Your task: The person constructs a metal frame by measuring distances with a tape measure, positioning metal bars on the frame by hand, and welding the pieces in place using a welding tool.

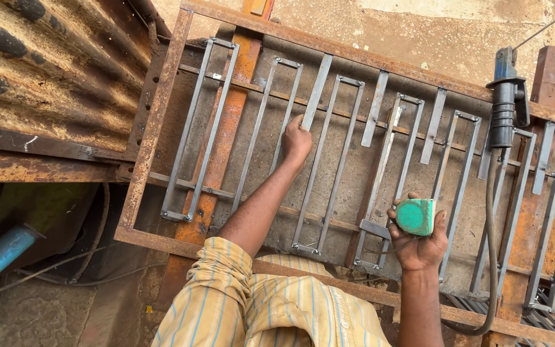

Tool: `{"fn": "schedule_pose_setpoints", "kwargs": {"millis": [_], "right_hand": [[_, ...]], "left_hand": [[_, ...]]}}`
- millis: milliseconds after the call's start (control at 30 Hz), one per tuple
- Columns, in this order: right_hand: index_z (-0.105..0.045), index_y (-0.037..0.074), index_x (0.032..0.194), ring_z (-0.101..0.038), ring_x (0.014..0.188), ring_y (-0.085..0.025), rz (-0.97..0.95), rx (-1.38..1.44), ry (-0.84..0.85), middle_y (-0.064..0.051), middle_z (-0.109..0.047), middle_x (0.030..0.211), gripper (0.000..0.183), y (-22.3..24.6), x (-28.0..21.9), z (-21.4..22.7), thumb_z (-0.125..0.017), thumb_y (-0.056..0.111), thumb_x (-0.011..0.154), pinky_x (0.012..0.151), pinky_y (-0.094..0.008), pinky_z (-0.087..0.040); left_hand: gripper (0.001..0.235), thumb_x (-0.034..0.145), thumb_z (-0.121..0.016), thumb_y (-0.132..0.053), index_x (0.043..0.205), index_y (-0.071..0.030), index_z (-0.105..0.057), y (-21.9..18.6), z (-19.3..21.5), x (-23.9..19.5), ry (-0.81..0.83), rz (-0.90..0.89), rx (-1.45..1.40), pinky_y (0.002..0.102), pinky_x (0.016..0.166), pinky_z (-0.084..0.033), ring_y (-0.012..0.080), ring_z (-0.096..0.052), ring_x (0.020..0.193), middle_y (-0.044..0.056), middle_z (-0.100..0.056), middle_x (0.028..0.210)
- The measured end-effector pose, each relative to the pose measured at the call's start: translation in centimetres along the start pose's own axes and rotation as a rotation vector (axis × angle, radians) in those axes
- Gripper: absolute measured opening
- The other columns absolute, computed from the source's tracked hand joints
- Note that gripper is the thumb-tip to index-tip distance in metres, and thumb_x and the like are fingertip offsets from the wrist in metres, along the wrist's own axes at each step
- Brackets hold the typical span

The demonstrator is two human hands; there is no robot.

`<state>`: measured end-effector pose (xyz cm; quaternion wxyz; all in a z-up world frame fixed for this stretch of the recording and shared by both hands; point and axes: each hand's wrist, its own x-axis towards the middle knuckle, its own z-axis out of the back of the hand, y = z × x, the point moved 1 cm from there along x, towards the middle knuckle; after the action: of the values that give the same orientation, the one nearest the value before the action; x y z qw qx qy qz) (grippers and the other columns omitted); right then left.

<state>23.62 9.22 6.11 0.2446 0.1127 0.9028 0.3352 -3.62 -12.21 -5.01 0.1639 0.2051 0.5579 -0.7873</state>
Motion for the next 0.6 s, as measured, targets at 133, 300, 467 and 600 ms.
{"fn": "schedule_pose_setpoints", "kwargs": {"millis": [133,300,467,600], "right_hand": [[-0.053,-0.002,0.147,-0.065,0.104,-0.036,-0.004,0.001,0.026,-0.027,-0.063,0.124,0.072,-0.2,0.1,-0.2,-0.046,0.061,0.113,0.066,-0.035,-0.055],[-0.053,-0.002,0.147,-0.065,0.103,-0.036,-0.013,0.004,0.019,-0.027,-0.063,0.124,0.072,-0.4,0.0,0.0,-0.047,0.061,0.113,0.066,-0.035,-0.056],[-0.053,-0.002,0.147,-0.065,0.104,-0.035,-0.011,-0.008,0.029,-0.027,-0.063,0.125,0.073,-0.3,0.2,-0.1,-0.050,0.061,0.111,0.066,-0.035,-0.056],[-0.053,-0.002,0.147,-0.065,0.104,-0.035,-0.019,-0.016,0.019,-0.027,-0.063,0.125,0.074,-0.5,0.3,0.1,-0.050,0.062,0.111,0.066,-0.034,-0.057]], "left_hand": [[0.048,0.103,-0.046,-0.006,0.149,-0.014,-0.052,-1.3,0.7,-0.5,0.007,0.017,-0.003,0.033,0.081,-0.060,0.0159,-0.070,0.097,0.011,-0.069,0.126],[0.049,0.102,-0.045,-0.005,0.150,-0.014,-0.049,-0.8,0.4,-0.4,0.022,0.047,-0.066,0.031,0.074,-0.061,0.0138,-0.070,0.092,0.010,-0.067,0.129],[0.049,0.102,-0.046,-0.005,0.150,-0.015,-0.049,-0.4,0.0,0.0,0.014,0.037,-0.087,0.027,0.070,-0.059,0.0115,-0.069,0.089,0.010,-0.065,0.130],[0.052,0.100,-0.047,-0.002,0.151,-0.014,-0.048,-0.5,0.1,-0.2,0.019,0.047,-0.104,0.024,0.061,-0.056,0.0092,-0.066,0.078,0.010,-0.065,0.129]]}}
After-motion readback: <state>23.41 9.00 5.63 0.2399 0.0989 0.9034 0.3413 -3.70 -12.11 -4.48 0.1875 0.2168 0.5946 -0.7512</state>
